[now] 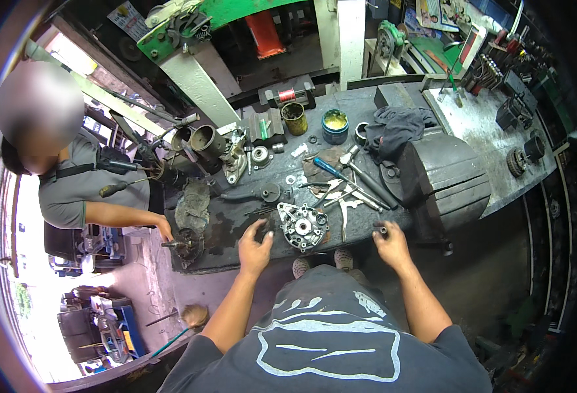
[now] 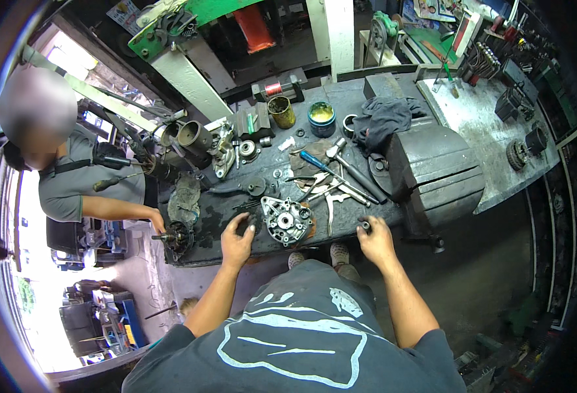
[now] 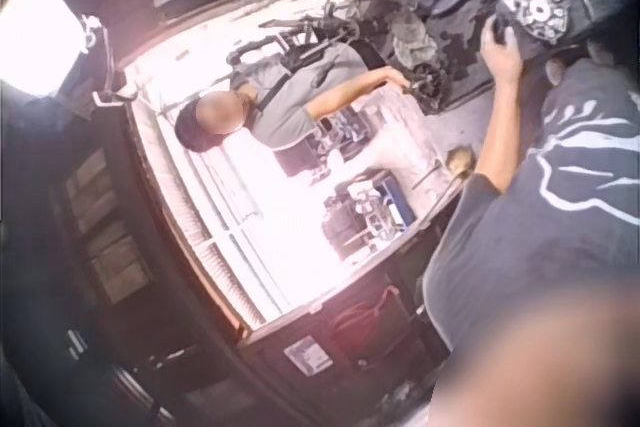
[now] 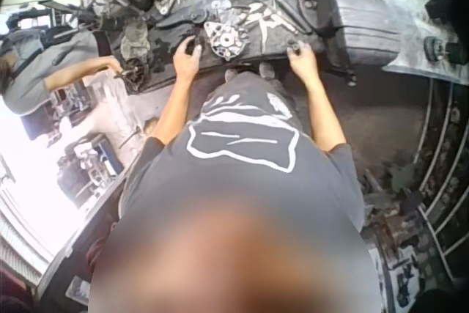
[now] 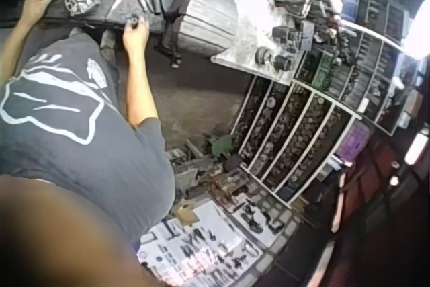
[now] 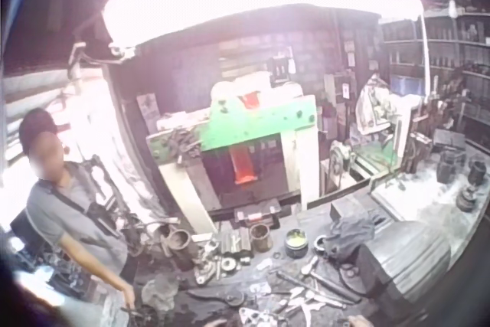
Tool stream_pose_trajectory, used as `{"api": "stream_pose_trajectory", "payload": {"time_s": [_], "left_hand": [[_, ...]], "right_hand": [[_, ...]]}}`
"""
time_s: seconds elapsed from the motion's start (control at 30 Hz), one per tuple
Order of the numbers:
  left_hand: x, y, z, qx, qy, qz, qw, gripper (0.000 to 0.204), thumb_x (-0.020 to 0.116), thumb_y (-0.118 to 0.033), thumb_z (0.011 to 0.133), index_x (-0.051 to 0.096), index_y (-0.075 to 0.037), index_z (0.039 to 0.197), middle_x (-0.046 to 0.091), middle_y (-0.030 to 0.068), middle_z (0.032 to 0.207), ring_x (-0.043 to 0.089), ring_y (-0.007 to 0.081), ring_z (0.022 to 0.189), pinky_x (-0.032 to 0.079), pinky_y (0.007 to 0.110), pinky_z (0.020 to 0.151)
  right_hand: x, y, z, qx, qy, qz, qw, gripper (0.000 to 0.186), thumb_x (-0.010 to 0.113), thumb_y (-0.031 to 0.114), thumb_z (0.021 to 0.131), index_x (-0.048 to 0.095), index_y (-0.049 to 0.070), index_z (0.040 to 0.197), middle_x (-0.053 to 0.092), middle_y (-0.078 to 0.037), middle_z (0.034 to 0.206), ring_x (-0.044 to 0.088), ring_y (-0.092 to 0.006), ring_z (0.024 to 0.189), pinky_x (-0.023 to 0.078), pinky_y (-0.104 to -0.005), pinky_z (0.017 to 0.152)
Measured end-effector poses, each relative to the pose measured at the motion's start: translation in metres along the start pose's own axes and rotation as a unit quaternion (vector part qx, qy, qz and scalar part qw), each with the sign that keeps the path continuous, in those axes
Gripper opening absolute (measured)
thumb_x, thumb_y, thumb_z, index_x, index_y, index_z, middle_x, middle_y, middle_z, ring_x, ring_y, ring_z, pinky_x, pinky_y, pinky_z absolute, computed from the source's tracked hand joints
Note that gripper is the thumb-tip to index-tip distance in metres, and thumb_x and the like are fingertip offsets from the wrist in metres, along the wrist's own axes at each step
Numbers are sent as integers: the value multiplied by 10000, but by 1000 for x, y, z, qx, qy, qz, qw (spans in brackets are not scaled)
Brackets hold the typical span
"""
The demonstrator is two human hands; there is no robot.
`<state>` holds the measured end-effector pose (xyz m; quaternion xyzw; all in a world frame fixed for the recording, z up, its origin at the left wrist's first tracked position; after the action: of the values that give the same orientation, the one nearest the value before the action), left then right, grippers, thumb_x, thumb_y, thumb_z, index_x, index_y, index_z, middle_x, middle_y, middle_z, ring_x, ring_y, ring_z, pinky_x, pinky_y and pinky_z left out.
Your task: The person disassembles a mechanical assembly on a workbench, removes small components, and wipes parts with a cloth. The person then reassembles the unit and places it on a nearby table.
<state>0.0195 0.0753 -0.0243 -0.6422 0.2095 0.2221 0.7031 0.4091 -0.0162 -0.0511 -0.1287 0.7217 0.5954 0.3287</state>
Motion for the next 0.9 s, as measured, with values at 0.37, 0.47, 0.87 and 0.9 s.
{"api": "stream_pose_trajectory", "payload": {"time_s": [0.37, 0.47, 0.87, 0.9], "left_hand": [[-3, 30, -115, -173, -9, 19, 985, 363, 784, -82, 943, 750, 19, 1291, 807, 175, 1219, 770, 252, 1153, 574, 373, 1034], [5, 31, -134, -207, -25, -14, 978, 407, 790, -96, 941, 729, 26, 1324, 802, 176, 1227, 765, 270, 1170, 570, 386, 1045], [56, -43, -36, -75, 84, 104, 988, 1318, 1013, -370, 720, 217, -25, 1712, 250, 316, 1750, 302, 453, 1628, 312, 488, 1330], [63, -49, -27, -66, 107, 111, 986, 1375, 1031, -402, 684, 201, -34, 1716, 177, 332, 1767, 266, 471, 1639, 317, 489, 1332]], "right_hand": [[24, 42, 160, -125, -15, -289, 949, 324, 750, 138, 904, 731, 23, 1206, 622, -211, 1257, 591, -417, 1279, 484, -574, 1065], [24, 53, 159, -266, -170, -293, 902, 449, 788, 154, 901, 701, 31, 1324, 608, -232, 1364, 559, -435, 1329, 465, -573, 1103], [116, 55, 50, 206, 293, 306, 882, 775, 520, 610, 1130, 574, -37, 1553, 643, -189, 1534, 589, -290, 1407, 465, -394, 1168], [119, 59, 49, 173, 270, 306, 897, 742, 497, 587, 1147, 584, -29, 1550, 659, -180, 1519, 598, -271, 1393, 459, -385, 1171]]}}
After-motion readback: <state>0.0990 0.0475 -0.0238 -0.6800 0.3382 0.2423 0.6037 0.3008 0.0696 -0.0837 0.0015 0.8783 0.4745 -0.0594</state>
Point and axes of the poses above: each hand's wrist, its own z-axis towards the middle knuckle, its own x-axis out of the palm, y = z × x, the point moved 2 cm from there along z, towards the middle knuckle
